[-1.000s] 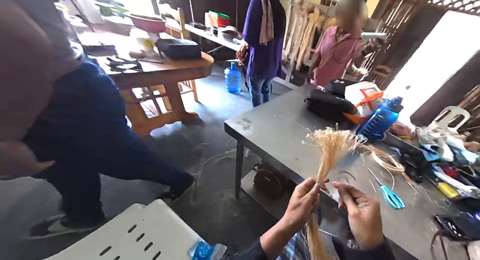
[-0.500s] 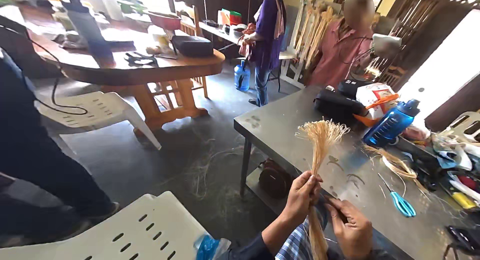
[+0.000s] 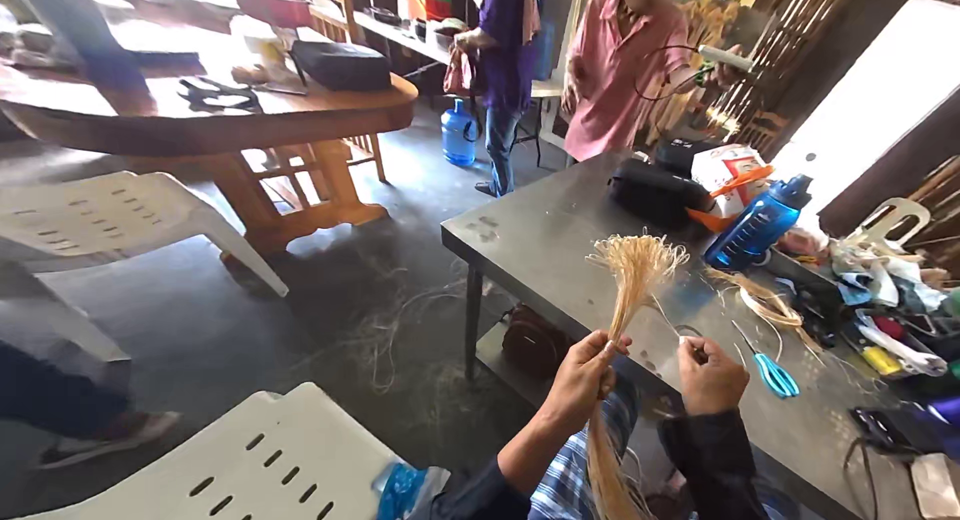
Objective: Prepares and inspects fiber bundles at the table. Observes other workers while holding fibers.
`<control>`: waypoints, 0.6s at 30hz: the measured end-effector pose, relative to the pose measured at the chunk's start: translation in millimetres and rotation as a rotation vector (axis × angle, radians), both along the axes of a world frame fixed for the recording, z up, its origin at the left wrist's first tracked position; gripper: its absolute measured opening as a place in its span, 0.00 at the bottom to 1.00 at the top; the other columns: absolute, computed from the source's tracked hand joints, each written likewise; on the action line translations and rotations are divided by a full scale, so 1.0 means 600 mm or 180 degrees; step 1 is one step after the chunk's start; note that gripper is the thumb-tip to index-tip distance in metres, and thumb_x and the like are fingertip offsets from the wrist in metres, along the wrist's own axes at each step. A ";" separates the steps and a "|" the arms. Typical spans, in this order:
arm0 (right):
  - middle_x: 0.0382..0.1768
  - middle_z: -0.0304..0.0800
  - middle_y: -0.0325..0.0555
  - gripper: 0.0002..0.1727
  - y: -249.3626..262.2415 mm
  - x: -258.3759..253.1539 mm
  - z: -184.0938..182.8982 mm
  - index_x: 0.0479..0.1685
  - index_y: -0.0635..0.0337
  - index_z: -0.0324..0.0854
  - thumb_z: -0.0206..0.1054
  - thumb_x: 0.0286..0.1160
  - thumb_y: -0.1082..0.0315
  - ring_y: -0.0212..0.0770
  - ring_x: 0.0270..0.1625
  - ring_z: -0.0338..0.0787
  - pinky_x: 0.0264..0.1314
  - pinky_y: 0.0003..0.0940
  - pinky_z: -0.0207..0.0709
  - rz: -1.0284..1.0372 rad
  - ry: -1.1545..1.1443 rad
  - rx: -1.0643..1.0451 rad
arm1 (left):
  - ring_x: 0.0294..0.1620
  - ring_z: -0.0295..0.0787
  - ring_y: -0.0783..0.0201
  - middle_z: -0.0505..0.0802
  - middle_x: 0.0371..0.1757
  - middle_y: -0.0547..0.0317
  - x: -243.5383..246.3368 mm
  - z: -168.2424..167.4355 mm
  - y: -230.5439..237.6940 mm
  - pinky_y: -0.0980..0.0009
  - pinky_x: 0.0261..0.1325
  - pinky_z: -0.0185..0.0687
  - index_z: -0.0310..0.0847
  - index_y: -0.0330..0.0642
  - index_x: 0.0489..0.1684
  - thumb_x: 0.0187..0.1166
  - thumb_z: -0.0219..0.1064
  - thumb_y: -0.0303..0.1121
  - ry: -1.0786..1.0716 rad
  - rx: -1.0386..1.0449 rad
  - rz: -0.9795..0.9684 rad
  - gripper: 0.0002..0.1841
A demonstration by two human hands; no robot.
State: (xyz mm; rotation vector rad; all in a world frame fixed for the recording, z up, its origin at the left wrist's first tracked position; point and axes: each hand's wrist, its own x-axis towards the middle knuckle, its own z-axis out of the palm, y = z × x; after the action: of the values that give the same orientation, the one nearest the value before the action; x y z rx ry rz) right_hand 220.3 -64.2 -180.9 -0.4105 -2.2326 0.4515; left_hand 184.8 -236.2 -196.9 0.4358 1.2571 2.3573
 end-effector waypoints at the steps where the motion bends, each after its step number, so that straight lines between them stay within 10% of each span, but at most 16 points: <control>1: 0.25 0.90 0.60 0.10 0.004 -0.002 0.004 0.36 0.72 0.92 0.68 0.73 0.73 0.54 0.26 0.89 0.34 0.54 0.79 -0.0059 -0.0092 -0.0037 | 0.14 0.61 0.85 0.90 0.42 0.66 0.000 0.000 -0.001 0.87 0.17 0.58 0.79 0.40 0.48 0.92 0.46 0.27 0.0027 0.0006 -0.0109 0.12; 8: 0.21 0.88 0.30 0.06 -0.029 0.001 -0.012 0.29 0.65 0.88 0.67 0.65 0.82 0.16 0.21 0.79 0.26 0.15 0.74 0.1689 -0.0147 -0.2122 | 0.12 0.60 0.84 0.75 0.18 0.77 -0.001 -0.013 0.006 0.86 0.16 0.55 0.81 0.44 0.43 0.90 0.48 0.28 0.0151 0.0096 -0.1008 0.13; 18: 0.16 0.86 0.27 0.17 -0.010 0.017 -0.039 0.27 0.55 0.89 0.59 0.63 0.86 0.17 0.13 0.71 0.16 0.15 0.65 0.2284 0.0342 -0.3407 | 0.13 0.62 0.82 0.74 0.19 0.75 0.002 -0.021 0.008 0.86 0.16 0.58 0.71 0.43 0.58 0.89 0.49 0.25 0.0079 -0.0011 -0.1175 0.09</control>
State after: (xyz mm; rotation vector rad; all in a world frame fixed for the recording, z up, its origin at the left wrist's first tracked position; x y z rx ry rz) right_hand 230.5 -69.9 -204.6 -0.0713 -1.7940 2.0020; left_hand 186.3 -231.5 -209.7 0.6381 1.0839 2.0432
